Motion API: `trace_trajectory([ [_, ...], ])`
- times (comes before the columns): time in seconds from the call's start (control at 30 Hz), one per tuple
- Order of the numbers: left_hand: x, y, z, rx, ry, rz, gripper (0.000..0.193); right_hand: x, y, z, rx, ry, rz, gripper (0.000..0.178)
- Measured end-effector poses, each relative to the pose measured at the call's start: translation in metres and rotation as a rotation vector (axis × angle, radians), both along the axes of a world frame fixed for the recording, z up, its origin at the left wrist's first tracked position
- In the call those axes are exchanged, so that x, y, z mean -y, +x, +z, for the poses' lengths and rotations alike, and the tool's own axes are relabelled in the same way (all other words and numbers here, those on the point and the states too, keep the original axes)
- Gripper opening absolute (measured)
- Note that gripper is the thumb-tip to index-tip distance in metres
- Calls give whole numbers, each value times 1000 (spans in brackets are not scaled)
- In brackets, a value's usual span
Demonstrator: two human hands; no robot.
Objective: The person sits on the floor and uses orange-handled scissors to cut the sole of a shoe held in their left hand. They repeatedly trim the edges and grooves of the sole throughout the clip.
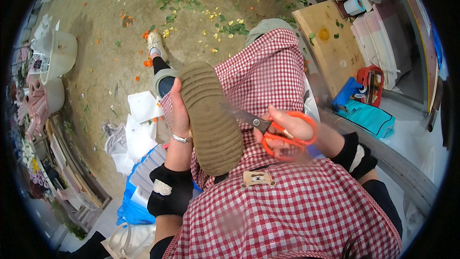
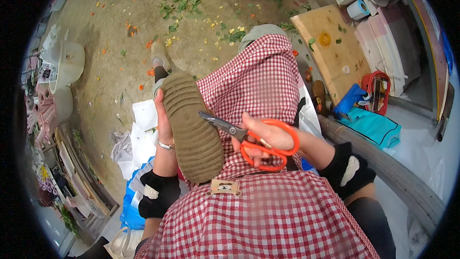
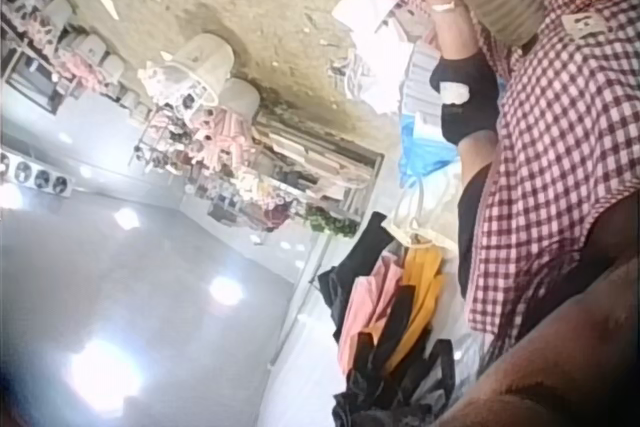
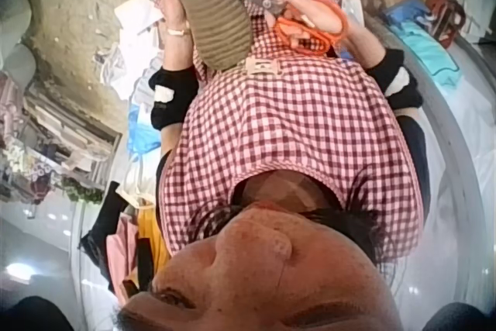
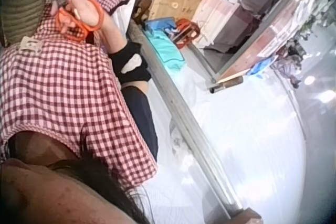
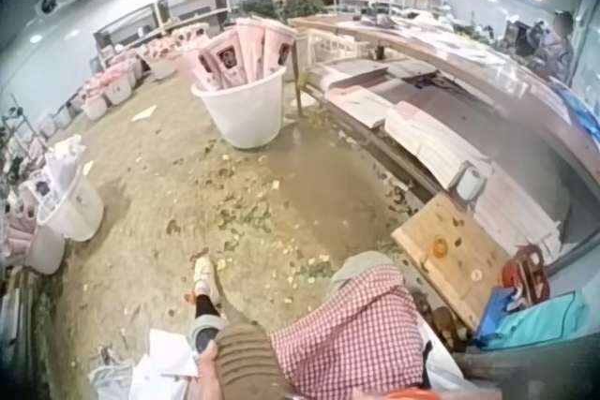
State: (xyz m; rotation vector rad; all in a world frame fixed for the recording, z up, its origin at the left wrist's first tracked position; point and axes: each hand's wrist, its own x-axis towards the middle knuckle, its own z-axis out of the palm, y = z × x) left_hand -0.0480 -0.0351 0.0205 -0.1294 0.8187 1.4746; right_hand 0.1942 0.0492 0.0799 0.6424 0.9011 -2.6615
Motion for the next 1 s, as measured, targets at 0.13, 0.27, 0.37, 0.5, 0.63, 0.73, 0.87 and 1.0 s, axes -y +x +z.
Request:
trace_trajectory([
  [0.13,-8,6,16,11,18,-30,59,-33,-2,23,75,207,208,68],
  [0.27,-12,6,19,-20,19,-74,59,-53,-5,37,115,259,359,69],
  [0.37,-13,7,19,-50,6,-67,60,-59,-12,43,134,321,411,69],
  [0.5,-12,4,16,5,3,-60,60,-57,-9,26,48,252,346,68],
  [0.63,-8,1,7,60,12,-46,60,-36,1,-6,-60,-28,192,71],
  [0.73,-7,2,3,81,-3,-40,59,-25,7,-19,-108,-248,105,73],
  [0.87,-6,2,1,93,-3,-35,58,-14,11,-30,-143,-358,41,73],
  [1.0,-7,5,2,90,-3,-42,57,-5,10,-38,-202,-525,-41,73],
])
